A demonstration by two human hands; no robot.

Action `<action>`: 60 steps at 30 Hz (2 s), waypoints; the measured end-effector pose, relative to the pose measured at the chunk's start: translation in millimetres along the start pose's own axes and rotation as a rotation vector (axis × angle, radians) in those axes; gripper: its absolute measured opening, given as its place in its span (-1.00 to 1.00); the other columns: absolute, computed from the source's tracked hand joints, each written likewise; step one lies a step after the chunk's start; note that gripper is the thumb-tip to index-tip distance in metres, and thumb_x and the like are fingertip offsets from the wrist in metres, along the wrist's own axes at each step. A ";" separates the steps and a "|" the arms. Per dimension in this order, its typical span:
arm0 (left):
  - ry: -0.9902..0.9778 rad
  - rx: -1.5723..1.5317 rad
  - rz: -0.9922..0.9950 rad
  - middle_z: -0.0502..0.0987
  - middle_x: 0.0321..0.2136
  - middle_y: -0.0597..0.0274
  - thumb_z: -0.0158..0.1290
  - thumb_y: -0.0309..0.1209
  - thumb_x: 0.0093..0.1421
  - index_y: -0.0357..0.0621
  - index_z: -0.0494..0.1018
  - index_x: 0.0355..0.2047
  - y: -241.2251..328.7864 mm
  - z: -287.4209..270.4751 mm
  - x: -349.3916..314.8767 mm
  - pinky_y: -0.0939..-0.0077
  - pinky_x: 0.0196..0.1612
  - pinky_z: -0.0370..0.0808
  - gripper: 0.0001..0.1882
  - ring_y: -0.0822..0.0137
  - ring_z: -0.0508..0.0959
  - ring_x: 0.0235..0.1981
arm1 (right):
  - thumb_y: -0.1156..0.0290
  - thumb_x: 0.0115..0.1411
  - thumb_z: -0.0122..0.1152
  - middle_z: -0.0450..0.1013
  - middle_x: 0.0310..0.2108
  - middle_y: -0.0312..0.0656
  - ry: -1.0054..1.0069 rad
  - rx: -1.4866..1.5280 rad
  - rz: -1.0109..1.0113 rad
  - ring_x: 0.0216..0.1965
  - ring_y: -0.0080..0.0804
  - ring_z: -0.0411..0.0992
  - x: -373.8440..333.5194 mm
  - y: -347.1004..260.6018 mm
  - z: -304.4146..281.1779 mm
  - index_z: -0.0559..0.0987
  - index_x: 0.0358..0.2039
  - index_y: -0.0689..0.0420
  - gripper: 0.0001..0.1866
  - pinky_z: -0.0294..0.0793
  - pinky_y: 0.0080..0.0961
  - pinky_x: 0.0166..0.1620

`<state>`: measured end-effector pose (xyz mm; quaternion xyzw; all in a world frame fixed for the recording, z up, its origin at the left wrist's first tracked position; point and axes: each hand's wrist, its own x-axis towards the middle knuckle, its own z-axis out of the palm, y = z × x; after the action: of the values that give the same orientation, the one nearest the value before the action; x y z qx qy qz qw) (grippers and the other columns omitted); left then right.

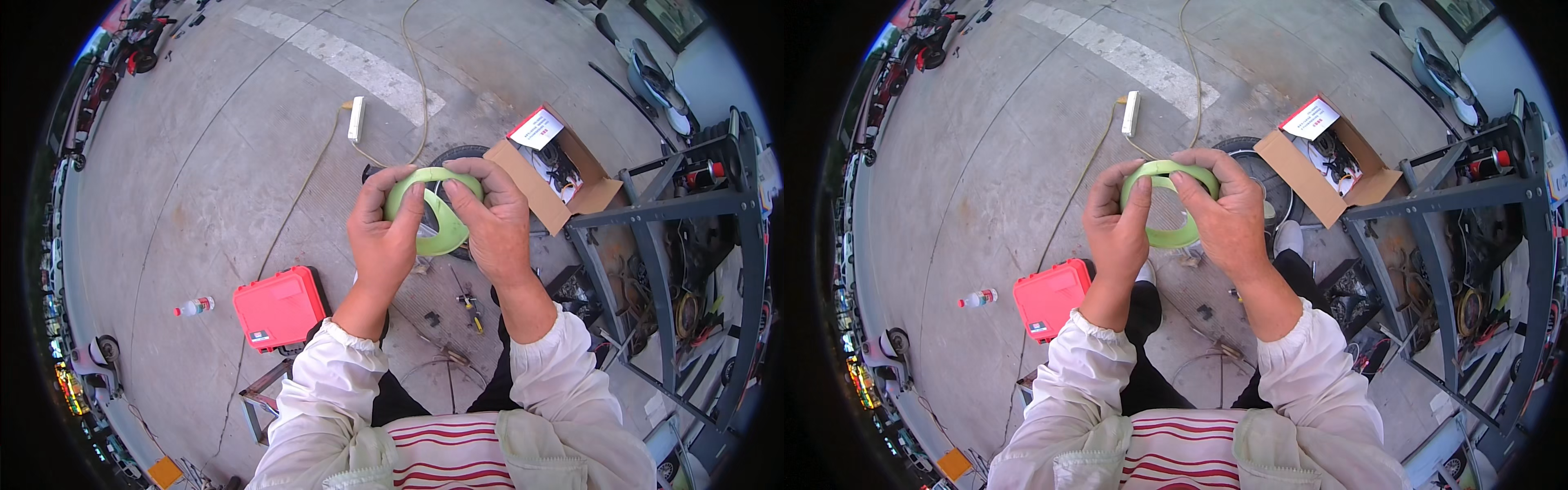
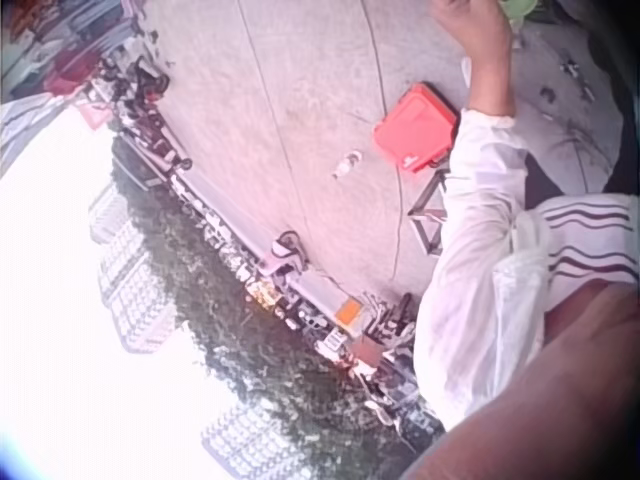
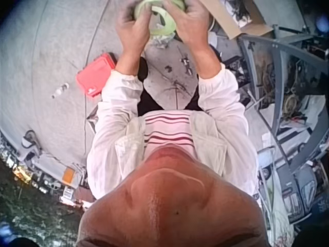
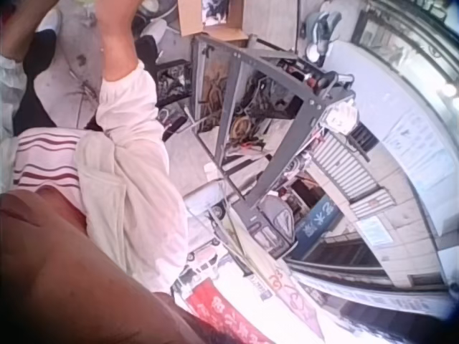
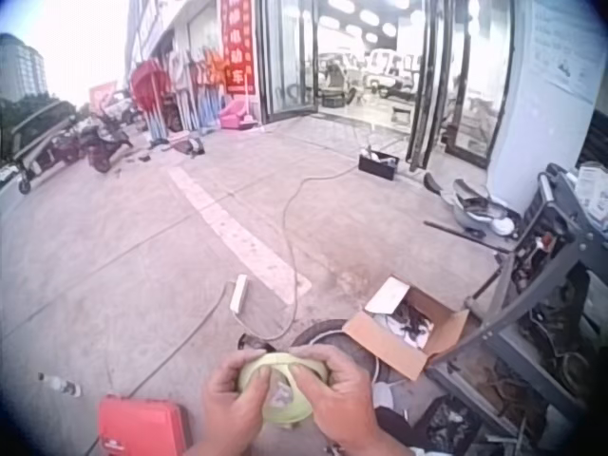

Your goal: The person assembles a motorcycle headlight by fitting a green plastic ring into a black housing, then inserting the main headlight unit. They repeatedly test the fit and alignment of the components and use a screwdriver to adjust internal parts.

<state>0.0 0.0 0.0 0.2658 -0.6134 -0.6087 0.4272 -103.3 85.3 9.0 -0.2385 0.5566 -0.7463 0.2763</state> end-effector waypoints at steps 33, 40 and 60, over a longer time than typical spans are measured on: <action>0.002 0.029 0.008 0.57 -0.22 0.24 0.17 -0.49 0.24 -0.26 0.51 -0.10 -4.5 -1.8 -0.1 0.61 -0.14 0.44 -0.77 0.50 0.51 -0.22 | 0.58 0.27 0.18 0.51 -0.16 -0.24 -0.067 -0.039 0.007 -0.17 -0.61 0.46 0.2 -1.2 -4.3 0.53 -0.07 0.24 -0.78 0.47 -0.64 -0.09; -0.001 0.020 0.017 0.57 -0.23 0.24 0.16 -0.49 0.24 -0.27 0.51 -0.10 -4.3 -0.9 0.7 0.61 -0.15 0.44 -0.77 0.50 0.51 -0.23 | 0.57 0.27 0.19 0.52 -0.16 -0.25 -0.065 -0.044 0.029 -0.17 -0.61 0.46 -0.2 -4.1 -4.2 0.53 -0.06 0.24 -0.78 0.47 -0.64 -0.10; -0.005 0.023 0.019 0.57 -0.24 0.24 0.16 -0.49 0.25 -0.25 0.50 -0.10 -3.1 -1.7 0.5 0.60 -0.16 0.44 -0.77 0.51 0.50 -0.23 | 0.54 0.23 0.25 0.53 -0.28 -0.35 -0.021 -0.004 0.003 -0.29 -0.71 0.38 0.1 -2.3 -0.2 0.59 -0.12 0.21 -0.80 0.40 -0.70 -0.19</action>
<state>0.6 -1.6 -3.1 0.2635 -0.6240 -0.5980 0.4285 -103.8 85.9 11.1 -0.2461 0.5553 -0.7423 0.2830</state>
